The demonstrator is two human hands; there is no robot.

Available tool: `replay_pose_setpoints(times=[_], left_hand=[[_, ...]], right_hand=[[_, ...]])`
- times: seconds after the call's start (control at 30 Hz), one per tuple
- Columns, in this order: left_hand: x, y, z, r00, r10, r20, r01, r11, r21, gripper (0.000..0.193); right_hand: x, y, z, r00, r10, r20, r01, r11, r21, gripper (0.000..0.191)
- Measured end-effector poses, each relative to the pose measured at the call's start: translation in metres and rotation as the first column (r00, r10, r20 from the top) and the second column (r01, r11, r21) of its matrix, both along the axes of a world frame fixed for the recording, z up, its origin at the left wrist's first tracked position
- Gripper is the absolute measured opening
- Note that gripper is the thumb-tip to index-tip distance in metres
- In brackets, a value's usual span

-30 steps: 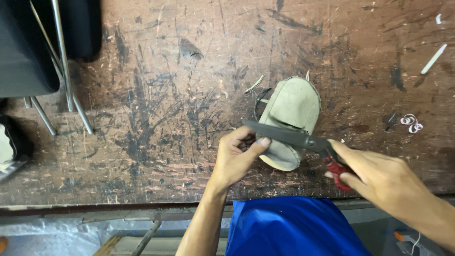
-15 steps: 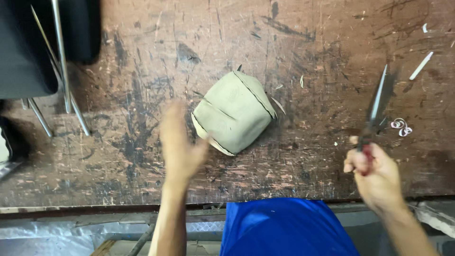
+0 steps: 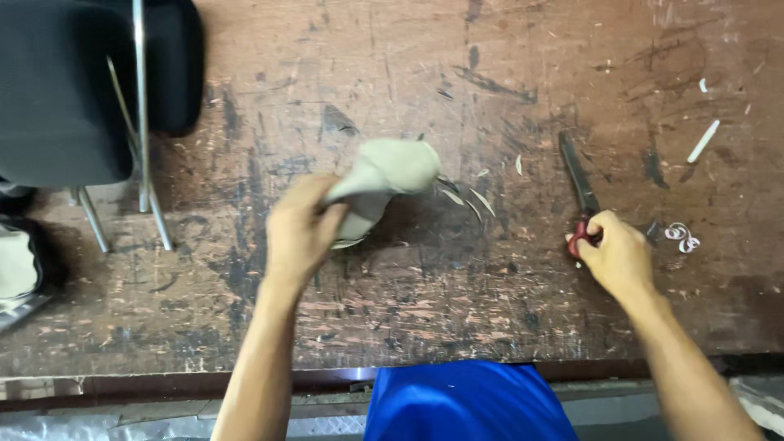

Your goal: The person trims excess fabric from a beige upholstered headrest using large shears, then pulls a black fabric cover over a foam headrest with two metal posts, working the cover edges down around the foam and posts by hand. At the end the person sets the finished headrest on the table and picks up another cover and foam piece.

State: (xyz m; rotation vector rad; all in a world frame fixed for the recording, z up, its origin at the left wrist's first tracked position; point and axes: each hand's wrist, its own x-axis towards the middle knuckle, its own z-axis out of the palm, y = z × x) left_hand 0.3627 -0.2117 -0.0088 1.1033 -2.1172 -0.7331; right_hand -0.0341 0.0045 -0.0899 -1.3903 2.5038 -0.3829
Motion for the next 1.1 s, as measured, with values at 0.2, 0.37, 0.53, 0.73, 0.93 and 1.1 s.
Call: replay_pose_setpoints(times=[0.2, 0.37, 0.53, 0.73, 0.93, 1.1], left_hand=[[0.103, 0.033, 0.064, 0.970, 0.223, -0.099, -0.212, 0.971, 0.108, 0.025], [0.203, 0.080, 0.108, 0.915, 0.264, -0.305, -0.128, 0.907, 0.401, 0.035], [0.283, 0.123, 0.121, 0.867, 0.484, -0.120, -0.403, 0.822, 0.402, 0.041], [0.312, 0.190, 0.131, 0.575, 0.798, 0.182, -0.808, 0.520, 0.277, 0.047], [0.241, 0.179, 0.120, 0.614, 0.783, 0.104, -0.740, 0.524, 0.422, 0.050], [0.124, 0.125, 0.077, 0.767, 0.596, -0.239, -0.304, 0.664, 0.683, 0.044]], right_hand=[[0.018, -0.045, 0.059, 0.989, 0.130, -0.075, -0.084, 0.893, 0.443, 0.038], [0.104, -0.119, 0.041, 0.967, 0.127, -0.223, -0.181, 0.954, -0.240, 0.084], [0.214, -0.194, 0.038, 0.953, 0.175, -0.247, -0.239, 0.935, -0.263, 0.081], [0.423, -0.140, 0.063, -0.263, 0.934, 0.244, -0.874, -0.123, -0.470, 0.031], [0.386, -0.038, 0.047, -0.245, 0.859, 0.449, -0.642, 0.204, -0.739, 0.026], [0.241, -0.071, 0.043, 0.779, 0.316, 0.542, -0.257, 0.949, -0.184, 0.038]])
